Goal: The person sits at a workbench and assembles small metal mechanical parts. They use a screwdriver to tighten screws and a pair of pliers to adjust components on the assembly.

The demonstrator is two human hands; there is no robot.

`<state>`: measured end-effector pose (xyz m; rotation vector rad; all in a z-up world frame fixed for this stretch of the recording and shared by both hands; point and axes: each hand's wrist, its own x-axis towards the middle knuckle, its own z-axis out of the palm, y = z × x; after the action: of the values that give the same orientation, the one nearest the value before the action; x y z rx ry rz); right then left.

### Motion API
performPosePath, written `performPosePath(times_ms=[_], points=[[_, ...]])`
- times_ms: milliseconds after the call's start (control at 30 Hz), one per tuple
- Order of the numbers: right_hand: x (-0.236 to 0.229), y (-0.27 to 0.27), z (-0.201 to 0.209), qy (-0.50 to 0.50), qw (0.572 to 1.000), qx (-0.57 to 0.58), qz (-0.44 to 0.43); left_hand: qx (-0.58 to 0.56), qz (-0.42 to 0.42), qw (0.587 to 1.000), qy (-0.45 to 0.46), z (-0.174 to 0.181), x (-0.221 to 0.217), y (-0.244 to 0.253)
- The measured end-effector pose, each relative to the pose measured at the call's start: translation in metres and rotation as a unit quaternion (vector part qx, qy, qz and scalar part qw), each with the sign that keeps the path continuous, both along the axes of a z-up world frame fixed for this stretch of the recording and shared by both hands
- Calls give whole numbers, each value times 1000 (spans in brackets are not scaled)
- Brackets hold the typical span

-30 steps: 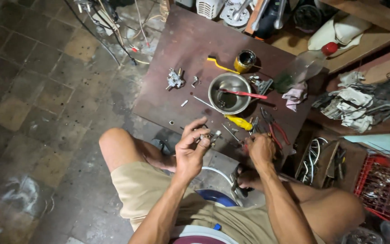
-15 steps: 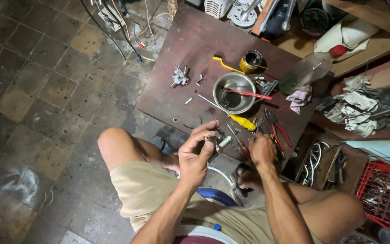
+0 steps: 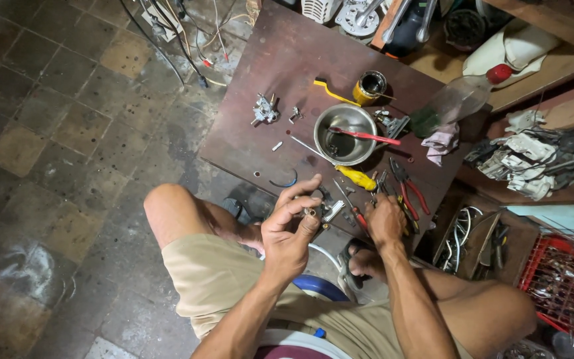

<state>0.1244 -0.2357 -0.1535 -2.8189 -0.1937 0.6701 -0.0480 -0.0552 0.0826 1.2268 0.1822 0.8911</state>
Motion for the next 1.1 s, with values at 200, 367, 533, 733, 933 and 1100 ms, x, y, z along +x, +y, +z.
performPosePath(times_ms=[200, 367, 533, 733, 933, 1100], points=[[-4, 3, 19, -21, 1000, 7, 3, 1, 7, 1000, -11, -1, 0, -2], [-7, 5, 24, -22, 1000, 4, 6, -5, 4, 1000, -19, 0, 0, -2], [-6, 5, 17, -27, 1000, 0, 7, -16, 3, 1000, -26, -4, 0, -2], [-9, 5, 22, -29, 1000, 2, 10, -46, 7, 997, -55, -12, -2, -8], [-9, 2, 11, -39, 999, 10, 12, -45, 18, 996, -72, -14, -2, -11], [-9, 1, 5, -50, 999, 11, 9, -50, 24, 996, -77, -15, -1, -12]])
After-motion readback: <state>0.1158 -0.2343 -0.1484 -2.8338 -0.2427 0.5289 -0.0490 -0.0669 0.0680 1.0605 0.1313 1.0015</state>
